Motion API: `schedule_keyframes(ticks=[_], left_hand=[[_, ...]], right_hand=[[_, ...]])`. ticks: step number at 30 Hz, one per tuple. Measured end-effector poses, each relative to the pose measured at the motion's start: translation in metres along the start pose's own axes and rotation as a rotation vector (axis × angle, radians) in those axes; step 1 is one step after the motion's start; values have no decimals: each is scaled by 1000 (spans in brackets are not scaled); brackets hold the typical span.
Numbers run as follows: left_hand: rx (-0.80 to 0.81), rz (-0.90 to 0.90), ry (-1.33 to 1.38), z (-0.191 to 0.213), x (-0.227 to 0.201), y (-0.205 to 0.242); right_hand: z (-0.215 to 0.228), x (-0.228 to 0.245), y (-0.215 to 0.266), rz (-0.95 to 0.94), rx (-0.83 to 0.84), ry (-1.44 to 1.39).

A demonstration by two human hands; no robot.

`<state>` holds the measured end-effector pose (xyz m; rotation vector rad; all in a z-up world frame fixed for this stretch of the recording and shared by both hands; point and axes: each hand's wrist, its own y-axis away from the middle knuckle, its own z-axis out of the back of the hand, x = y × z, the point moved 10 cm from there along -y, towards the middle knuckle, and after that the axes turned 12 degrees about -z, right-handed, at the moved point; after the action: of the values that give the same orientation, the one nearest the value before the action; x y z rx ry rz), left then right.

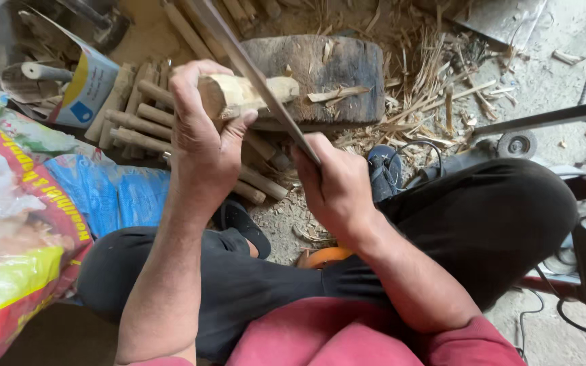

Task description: The person is sitting on the floor and using a knife to carve a cylindrical wooden stick. They repeatedly shave off thin layers of wood, rotating the stick to shape it evenly.

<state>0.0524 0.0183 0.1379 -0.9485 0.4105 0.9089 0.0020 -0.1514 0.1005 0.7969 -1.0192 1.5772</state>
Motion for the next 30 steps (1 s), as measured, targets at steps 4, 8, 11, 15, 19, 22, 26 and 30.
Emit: schedule_keyframes(ticks=[4, 8, 11, 15, 19, 22, 26, 30], left_hand=[[15, -37, -37, 0, -7, 18], [8, -59, 1, -1, -8, 2], [18, -9, 12, -1, -10, 8], [-3, -89, -34, -1, -17, 2], [7, -45, -4, -3, -18, 7], [22, -53, 30, -2, -11, 0], [38, -50, -66, 3, -9, 11], [47, -36, -137, 8, -9, 26]], right_hand=[[-9, -7, 1, -17, -63, 104], [-37, -67, -25, -397, 92, 103], [-26, -57, 0, -335, 89, 112], [1, 1, 14, 127, -88, 62], [-31, -50, -12, -229, -20, 238], [-44, -84, -25, -423, 62, 172], [-30, -51, 9, -235, -28, 99], [-34, -31, 21, 46, -99, 155]])
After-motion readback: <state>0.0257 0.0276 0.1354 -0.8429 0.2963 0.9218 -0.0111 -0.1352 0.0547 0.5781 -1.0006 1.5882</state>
